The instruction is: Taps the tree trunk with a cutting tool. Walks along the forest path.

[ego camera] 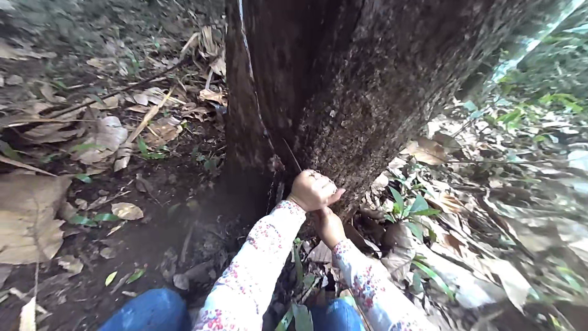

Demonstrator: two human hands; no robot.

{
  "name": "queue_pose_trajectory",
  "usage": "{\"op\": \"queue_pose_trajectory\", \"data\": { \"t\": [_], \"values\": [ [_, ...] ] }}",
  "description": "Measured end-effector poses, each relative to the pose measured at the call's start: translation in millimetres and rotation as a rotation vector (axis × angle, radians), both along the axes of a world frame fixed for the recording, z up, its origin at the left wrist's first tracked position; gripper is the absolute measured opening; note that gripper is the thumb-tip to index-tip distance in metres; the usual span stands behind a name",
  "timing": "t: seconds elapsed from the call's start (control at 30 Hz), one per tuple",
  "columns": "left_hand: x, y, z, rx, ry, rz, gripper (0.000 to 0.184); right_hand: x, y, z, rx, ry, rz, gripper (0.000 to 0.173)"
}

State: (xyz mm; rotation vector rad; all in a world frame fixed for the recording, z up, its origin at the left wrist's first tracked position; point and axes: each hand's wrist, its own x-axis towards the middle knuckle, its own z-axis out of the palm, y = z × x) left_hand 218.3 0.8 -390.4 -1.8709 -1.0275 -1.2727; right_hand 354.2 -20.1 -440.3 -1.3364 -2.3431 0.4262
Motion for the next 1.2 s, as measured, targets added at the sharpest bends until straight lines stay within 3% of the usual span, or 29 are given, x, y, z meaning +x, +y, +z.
{"op": "queue_pose_trajectory", "data": {
  "t": [0.1, 0.3, 0.43, 0.57, 0.63, 0.7, 0.8, 0.87, 0.93, 1.0, 1.1, 1.2],
  "values": [
    [16.1, -15.2, -22.6, -0.165, 0.102, -0.073, 0.038, 20.0, -7.8, -29.1, -0.116, -0.023, -0.025, 0.031],
    [7.7, 3.9, -2.1, -0.004, -0.011, 0.006, 0.042, 11.4, 4.3, 3.9, 0.025, -0.013, 0.01, 0.033],
    [28.8, -9.8, -28.1, -0.15, 0.081, -0.079, 0.037, 35.8, -0.4, -34.9, 0.008, -0.018, -0.017, 0.027],
    [19.6, -8.4, -13.2, -0.059, 0.043, -0.07, 0.039, 25.8, -1.3, -26.4, 0.225, 0.09, -0.008, 0.021],
    [22.5, 3.6, -23.3, -0.034, 0.001, -0.028, 0.04, 26.4, 8.9, -21.8, 0.183, 0.034, -0.018, 0.023],
    [33.6, -4.7, -38.7, -0.145, 0.041, -0.081, 0.035, 42.1, 7.5, -39.6, 0.118, -0.019, -0.028, 0.025],
    [31.3, -11.9, -26.6, -0.136, 0.085, -0.124, 0.04, 43.9, 4.1, -49.0, 0.311, 0.084, -0.014, 0.019],
    [26.0, -5.9, -18.7, -0.068, 0.047, -0.11, 0.041, 37.1, 9.2, -35.7, 0.35, 0.084, -0.005, 0.019],
    [33.1, 2.7, -25.5, -0.036, 0.001, -0.065, 0.04, 42.4, 15.7, -32.5, 0.328, 0.035, -0.014, 0.02],
    [43.4, -8.6, -36.7, -0.151, 0.03, -0.11, 0.036, 55.0, 7.9, -42.5, 0.204, -0.016, -0.032, 0.021],
    [32.4, -13.0, -25.6, -0.167, 0.128, -0.148, 0.037, 47.4, 2.3, -45.6, 0.305, 0.062, -0.032, 0.018],
    [28.9, 2.3, -17.7, -0.05, 0.06, -0.095, 0.036, 41.6, 15.6, -31.0, 0.348, 0.058, -0.022, 0.02]
  ]
}}
